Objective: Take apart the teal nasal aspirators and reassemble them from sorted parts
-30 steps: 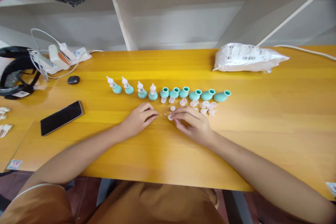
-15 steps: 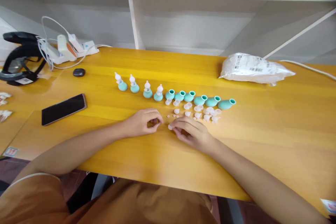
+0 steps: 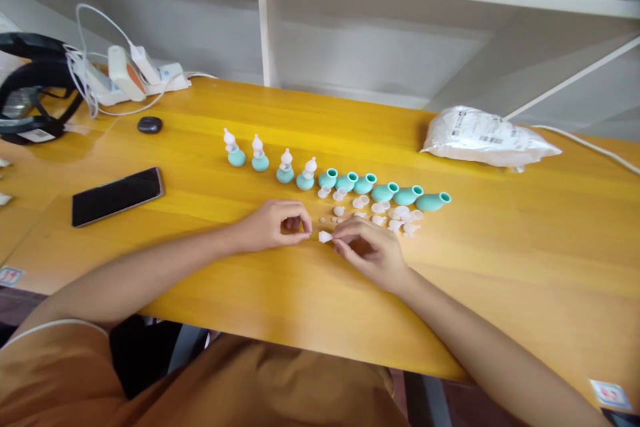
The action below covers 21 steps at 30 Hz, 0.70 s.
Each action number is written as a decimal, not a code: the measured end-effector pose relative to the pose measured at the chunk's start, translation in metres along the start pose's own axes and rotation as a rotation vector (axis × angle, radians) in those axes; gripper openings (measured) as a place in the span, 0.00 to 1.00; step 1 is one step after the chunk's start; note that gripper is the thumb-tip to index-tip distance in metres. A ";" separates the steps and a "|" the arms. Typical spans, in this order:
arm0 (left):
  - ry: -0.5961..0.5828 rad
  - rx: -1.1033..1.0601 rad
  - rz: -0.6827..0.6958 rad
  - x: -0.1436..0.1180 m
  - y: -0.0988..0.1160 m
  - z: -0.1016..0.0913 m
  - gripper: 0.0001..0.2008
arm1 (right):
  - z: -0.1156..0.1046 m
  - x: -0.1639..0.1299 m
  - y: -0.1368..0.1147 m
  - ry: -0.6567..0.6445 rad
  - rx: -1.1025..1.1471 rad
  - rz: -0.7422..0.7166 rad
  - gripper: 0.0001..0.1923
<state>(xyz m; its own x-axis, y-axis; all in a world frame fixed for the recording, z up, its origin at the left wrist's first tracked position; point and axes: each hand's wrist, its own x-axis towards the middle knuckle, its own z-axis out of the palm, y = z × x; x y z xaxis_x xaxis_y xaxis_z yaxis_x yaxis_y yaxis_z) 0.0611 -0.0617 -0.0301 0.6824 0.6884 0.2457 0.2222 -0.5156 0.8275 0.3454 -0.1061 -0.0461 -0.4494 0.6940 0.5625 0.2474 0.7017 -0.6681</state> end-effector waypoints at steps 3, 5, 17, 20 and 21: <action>0.026 -0.044 -0.039 0.000 0.000 0.000 0.02 | 0.003 -0.002 -0.002 0.008 0.111 0.095 0.02; 0.041 -0.075 -0.054 0.000 0.000 -0.001 0.05 | 0.005 -0.004 -0.002 -0.005 0.190 0.165 0.02; 0.124 -0.204 0.046 -0.004 0.008 0.009 0.05 | 0.019 -0.006 -0.012 0.023 0.657 0.570 0.15; 0.103 -0.231 0.049 -0.005 0.009 0.012 0.05 | 0.016 -0.005 -0.008 0.023 0.670 0.593 0.16; 0.104 -0.231 0.053 -0.005 0.009 0.013 0.05 | 0.015 -0.004 -0.007 0.022 0.674 0.593 0.17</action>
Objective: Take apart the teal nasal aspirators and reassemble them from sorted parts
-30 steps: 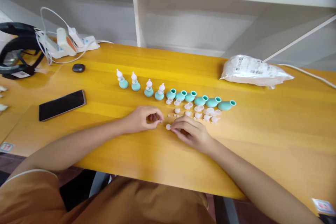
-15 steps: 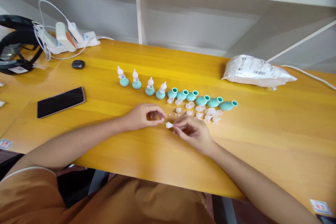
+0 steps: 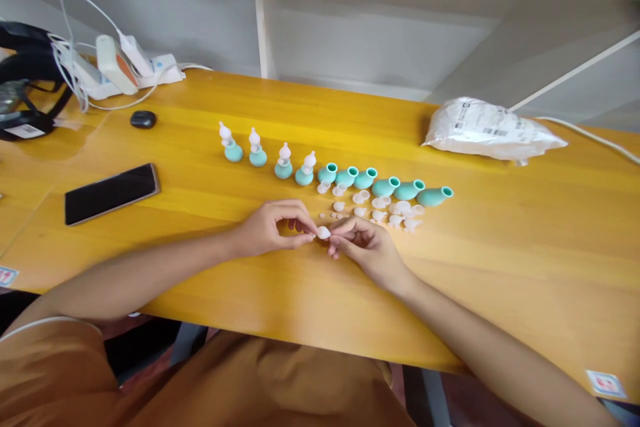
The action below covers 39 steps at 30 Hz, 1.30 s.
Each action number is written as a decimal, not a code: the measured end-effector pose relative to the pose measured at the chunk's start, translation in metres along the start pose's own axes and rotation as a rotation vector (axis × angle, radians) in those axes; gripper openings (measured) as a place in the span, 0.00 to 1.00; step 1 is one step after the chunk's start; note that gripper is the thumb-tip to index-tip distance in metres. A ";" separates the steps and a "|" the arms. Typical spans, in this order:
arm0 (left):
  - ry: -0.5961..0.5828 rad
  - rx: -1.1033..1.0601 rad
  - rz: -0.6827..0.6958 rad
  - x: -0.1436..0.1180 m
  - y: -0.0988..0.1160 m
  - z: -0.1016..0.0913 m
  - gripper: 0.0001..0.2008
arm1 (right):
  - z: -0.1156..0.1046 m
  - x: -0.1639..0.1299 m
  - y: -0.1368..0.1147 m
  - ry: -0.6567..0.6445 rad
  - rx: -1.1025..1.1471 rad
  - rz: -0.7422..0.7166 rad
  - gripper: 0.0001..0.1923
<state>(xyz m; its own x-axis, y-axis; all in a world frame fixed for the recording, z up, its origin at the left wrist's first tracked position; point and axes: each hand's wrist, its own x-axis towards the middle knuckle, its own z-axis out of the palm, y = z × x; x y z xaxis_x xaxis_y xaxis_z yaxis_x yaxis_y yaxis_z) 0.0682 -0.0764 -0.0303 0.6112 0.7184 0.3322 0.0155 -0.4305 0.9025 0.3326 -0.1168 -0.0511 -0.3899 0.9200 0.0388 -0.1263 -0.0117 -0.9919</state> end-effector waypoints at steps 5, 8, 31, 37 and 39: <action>0.022 0.048 -0.006 0.001 0.001 0.001 0.04 | -0.001 -0.001 0.001 -0.022 0.017 -0.005 0.14; 0.003 0.062 0.017 0.001 0.002 0.001 0.03 | 0.000 -0.002 0.001 -0.026 0.018 -0.008 0.13; -0.089 0.014 -0.034 0.000 -0.002 -0.002 0.05 | 0.001 -0.003 0.002 -0.046 -0.030 -0.039 0.09; -0.147 0.002 -0.121 0.003 -0.004 -0.007 0.08 | 0.001 -0.003 0.001 -0.049 -0.068 -0.035 0.12; -0.145 0.001 -0.131 0.003 -0.003 -0.007 0.09 | 0.001 -0.003 0.001 -0.050 -0.079 -0.034 0.12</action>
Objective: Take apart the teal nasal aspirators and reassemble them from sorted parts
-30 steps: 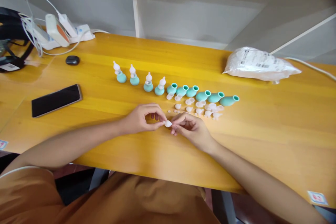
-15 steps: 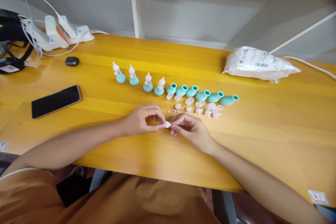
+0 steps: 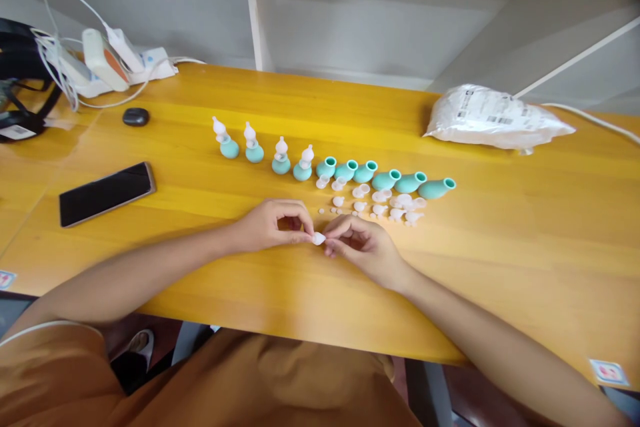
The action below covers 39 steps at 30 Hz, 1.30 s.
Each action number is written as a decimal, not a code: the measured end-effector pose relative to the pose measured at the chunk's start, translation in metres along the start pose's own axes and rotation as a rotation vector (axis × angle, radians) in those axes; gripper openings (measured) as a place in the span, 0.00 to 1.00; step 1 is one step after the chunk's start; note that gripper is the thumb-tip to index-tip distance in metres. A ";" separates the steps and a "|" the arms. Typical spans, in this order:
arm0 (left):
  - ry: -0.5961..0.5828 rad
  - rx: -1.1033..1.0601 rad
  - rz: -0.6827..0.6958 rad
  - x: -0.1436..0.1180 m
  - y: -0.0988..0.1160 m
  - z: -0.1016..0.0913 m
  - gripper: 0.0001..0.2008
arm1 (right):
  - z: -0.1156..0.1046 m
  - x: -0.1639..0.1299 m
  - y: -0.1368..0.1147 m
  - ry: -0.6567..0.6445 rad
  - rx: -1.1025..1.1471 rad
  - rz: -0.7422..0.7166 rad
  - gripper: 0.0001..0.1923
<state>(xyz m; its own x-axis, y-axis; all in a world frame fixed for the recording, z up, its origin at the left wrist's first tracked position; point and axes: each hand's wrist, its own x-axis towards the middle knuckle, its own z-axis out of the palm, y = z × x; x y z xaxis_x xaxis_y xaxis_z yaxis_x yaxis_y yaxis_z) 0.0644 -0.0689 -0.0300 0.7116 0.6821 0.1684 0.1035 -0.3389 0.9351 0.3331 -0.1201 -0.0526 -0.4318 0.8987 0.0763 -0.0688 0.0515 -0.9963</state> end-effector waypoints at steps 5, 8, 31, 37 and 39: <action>0.001 0.000 -0.024 0.000 0.001 0.001 0.10 | 0.001 -0.001 0.000 -0.012 -0.024 -0.007 0.11; -0.004 0.001 -0.043 -0.001 0.001 0.001 0.11 | 0.001 -0.002 0.000 -0.021 -0.035 -0.011 0.10; -0.028 0.035 -0.043 0.001 0.002 0.001 0.12 | -0.001 -0.002 -0.001 -0.028 -0.133 0.000 0.16; -0.024 -0.049 -0.037 0.000 0.000 0.000 0.17 | -0.001 -0.003 -0.002 -0.014 -0.190 0.024 0.15; -0.020 0.041 -0.004 0.000 -0.001 0.001 0.17 | -0.003 -0.002 -0.003 0.012 -0.280 -0.044 0.13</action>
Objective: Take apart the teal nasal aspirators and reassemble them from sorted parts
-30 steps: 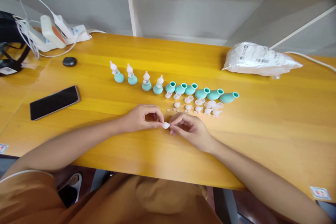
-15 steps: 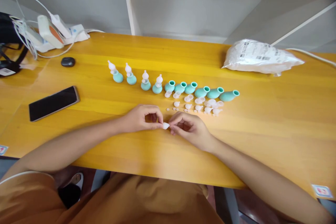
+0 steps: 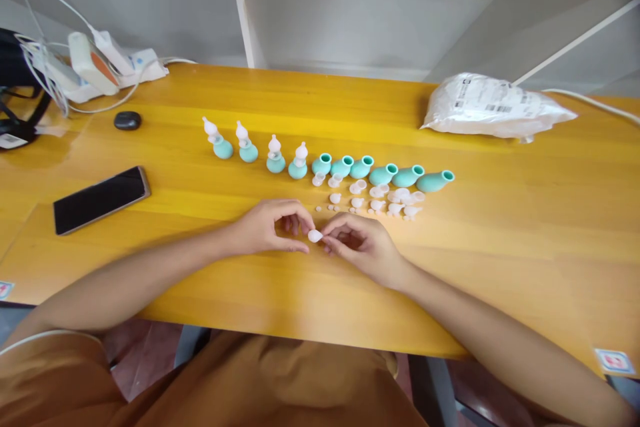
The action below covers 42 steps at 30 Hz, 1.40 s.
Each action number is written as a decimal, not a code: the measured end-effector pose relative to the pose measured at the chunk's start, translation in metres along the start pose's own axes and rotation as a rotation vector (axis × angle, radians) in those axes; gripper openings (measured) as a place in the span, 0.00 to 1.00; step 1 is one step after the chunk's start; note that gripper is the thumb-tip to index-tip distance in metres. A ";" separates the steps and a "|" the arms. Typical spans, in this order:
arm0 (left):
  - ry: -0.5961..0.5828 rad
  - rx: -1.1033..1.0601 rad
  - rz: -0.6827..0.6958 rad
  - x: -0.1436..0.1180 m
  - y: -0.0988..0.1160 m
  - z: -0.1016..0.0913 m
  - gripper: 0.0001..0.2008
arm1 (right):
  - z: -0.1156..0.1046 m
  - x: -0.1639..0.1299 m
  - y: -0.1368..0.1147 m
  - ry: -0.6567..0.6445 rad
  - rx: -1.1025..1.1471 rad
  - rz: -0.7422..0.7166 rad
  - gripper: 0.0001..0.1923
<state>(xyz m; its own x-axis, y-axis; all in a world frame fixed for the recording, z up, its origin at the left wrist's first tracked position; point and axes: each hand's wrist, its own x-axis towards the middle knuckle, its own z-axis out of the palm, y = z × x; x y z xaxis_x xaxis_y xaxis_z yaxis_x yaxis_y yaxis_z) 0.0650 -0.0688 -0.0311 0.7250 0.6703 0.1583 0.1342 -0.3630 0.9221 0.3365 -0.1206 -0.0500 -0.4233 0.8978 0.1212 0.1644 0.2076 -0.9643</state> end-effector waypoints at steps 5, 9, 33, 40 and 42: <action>-0.007 0.206 0.062 -0.002 -0.002 0.005 0.11 | -0.006 0.004 -0.003 0.027 -0.251 -0.239 0.06; -0.021 0.282 0.086 -0.004 -0.002 0.008 0.09 | -0.005 0.005 -0.004 -0.010 -0.265 -0.282 0.05; 0.016 0.459 0.172 -0.002 0.003 0.009 0.09 | -0.007 0.009 0.003 -0.011 -0.585 -0.515 0.08; 0.140 0.951 0.403 0.004 0.002 -0.001 0.16 | -0.006 0.011 0.002 0.000 -0.604 -0.558 0.08; 0.137 1.007 0.385 0.008 0.002 -0.004 0.21 | -0.006 0.010 0.001 0.013 -0.612 -0.572 0.09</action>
<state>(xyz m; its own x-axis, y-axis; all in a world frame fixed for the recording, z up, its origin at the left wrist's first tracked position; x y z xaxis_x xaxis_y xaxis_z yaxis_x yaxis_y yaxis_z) 0.0686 -0.0619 -0.0264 0.7638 0.4422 0.4702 0.4519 -0.8865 0.0997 0.3375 -0.1092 -0.0487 -0.5790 0.5935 0.5590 0.3836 0.8033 -0.4556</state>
